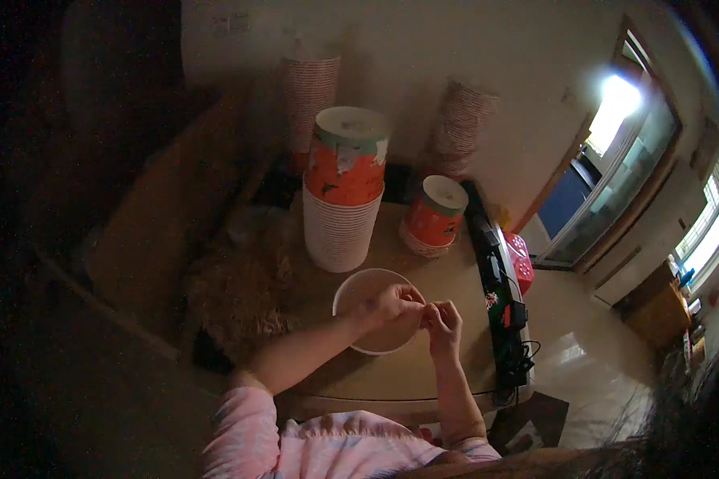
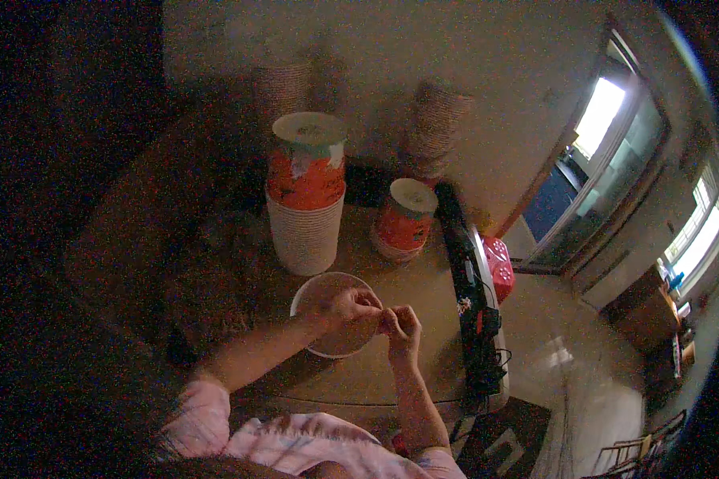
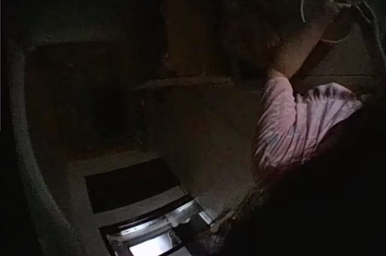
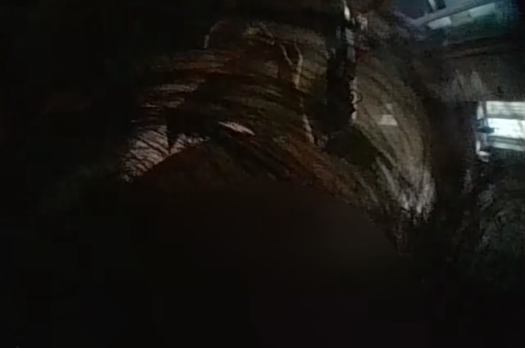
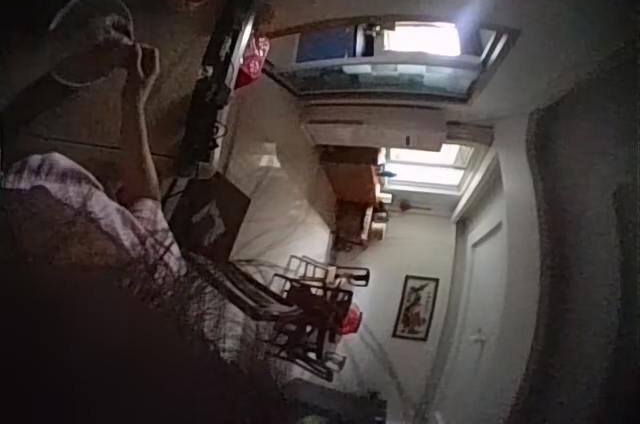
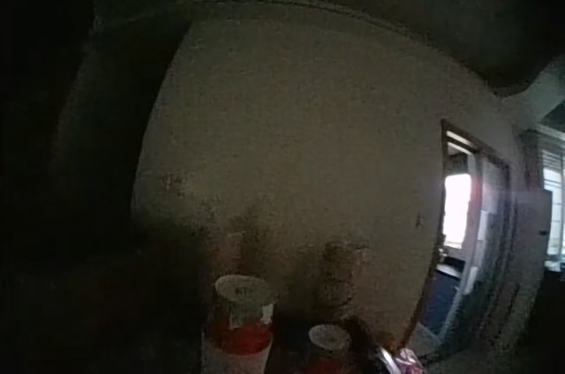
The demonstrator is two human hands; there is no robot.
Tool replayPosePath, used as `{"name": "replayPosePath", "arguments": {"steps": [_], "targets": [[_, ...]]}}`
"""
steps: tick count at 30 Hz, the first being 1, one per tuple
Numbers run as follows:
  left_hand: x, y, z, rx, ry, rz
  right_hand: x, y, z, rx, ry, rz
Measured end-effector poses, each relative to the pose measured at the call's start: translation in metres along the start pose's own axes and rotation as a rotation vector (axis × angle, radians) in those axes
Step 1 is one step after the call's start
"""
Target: Threading a string through pre-punched holes in the bottom of decorative paper cups.
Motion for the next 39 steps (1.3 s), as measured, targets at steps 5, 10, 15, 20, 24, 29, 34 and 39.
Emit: {"name": "replayPosePath", "arguments": {"steps": [5,10,15,20,24,29,34,39], "targets": [[0.010,-0.007,0.016,0.038,-0.007,-0.074,0.006,-0.003,0.003,0.090,0.066,-0.025],[0.005,-0.005,-0.009,-0.208,-0.054,-0.093,0.004,-0.004,0.006,0.084,0.063,-0.050],[0.013,-0.001,-0.002,-0.077,0.184,-0.137,-0.003,-0.002,0.015,0.131,0.057,-0.001],[0.010,0.001,-0.019,-0.258,0.282,-0.188,-0.010,-0.005,0.010,0.059,-0.040,0.074],[0.013,-0.010,-0.029,-0.512,-0.008,-0.150,-0.011,-0.011,-0.005,-0.056,-0.090,0.118],[0.027,-0.011,0.014,-0.068,0.249,-0.207,-0.012,-0.011,-0.009,0.005,-0.066,0.106],[0.044,-0.025,0.040,0.037,0.440,-0.193,-0.021,-0.010,0.015,0.155,0.025,0.079],[0.034,-0.030,0.047,0.007,0.528,-0.087,-0.013,-0.021,0.021,0.289,0.285,-0.054]]}}
Point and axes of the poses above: each hand's wrist, its own y-axis towards the middle knuckle, its own x-axis out of the palm, z = x × y, the point moved 9 cm from there along y, towards the middle knuckle, and after that the axes turned 6 degrees about x, right-handed, at the moved point
